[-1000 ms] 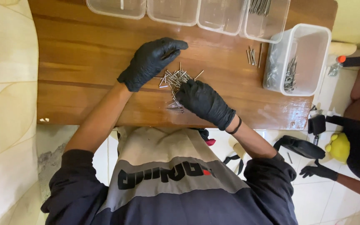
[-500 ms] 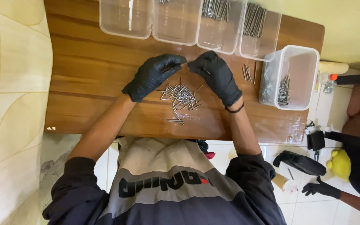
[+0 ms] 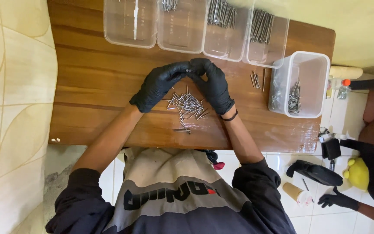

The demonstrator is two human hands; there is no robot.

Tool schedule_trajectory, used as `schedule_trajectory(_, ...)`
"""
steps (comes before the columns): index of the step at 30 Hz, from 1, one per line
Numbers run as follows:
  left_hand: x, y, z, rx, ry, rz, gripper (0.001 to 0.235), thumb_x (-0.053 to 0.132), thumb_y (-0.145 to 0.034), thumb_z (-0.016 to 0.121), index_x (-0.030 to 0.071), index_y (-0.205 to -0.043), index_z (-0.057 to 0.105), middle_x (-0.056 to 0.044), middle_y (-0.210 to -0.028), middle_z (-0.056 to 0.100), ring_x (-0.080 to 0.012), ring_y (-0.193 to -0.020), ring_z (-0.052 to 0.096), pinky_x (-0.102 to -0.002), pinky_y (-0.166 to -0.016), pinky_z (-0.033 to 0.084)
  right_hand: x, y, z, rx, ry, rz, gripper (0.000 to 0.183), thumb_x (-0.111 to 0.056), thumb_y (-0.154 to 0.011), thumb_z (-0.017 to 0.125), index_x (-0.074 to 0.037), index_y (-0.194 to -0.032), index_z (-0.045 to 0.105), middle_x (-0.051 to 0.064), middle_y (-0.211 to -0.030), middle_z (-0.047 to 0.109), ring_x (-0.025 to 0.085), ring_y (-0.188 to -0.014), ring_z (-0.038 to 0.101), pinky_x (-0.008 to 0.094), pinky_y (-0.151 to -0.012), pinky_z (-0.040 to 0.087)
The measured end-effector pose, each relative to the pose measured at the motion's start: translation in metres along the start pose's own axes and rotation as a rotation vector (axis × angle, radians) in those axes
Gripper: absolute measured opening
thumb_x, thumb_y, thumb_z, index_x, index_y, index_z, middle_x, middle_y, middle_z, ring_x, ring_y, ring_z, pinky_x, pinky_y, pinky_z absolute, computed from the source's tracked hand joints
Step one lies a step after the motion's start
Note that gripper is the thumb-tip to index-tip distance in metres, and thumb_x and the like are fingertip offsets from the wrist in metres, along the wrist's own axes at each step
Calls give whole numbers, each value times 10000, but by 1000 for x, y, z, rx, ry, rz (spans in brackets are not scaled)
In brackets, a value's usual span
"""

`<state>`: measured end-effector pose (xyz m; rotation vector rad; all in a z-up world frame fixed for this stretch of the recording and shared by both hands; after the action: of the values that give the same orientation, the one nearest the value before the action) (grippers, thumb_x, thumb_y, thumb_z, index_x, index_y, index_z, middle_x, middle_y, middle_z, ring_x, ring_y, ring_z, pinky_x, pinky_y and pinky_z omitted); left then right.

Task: Sorting various nails from a central pile into separate plastic containers based on size or type.

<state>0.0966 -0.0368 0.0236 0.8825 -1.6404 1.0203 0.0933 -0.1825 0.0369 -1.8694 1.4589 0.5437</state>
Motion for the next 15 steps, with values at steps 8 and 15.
schedule_trajectory(8, -1, 3, 1, -33, 28, -28, 282, -13, -1004, 672, 30, -1283, 679, -232, -1241, 710, -399, -1152, 680, -476, -1040, 531, 7, 1, -1, 59, -38, 9, 292, -111, -819, 889, -161, -1018, 682, 49, -837, 738, 292, -814, 732, 438, -761, 583)
schedule_trajectory(15, -11, 1, 1, 22, -119, 23, 242, 91, -1002, 721, 131, -1241, 729, -113, -1171, 766, -301, -1131, 705, -416, -967, 578, 17, 5, 0, 35, -163, 99, 188, -101, -839, 850, -147, -931, 693, 66, -811, 737, 317, -825, 729, 445, -810, 561)
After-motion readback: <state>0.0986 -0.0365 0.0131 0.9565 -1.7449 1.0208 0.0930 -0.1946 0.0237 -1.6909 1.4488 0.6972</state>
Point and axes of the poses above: each hand's wrist, its own y-axis away from the middle knuckle, its own z-axis out of the palm, x = y × z, the point moved 10 cm from there along -y, towards the middle knuckle
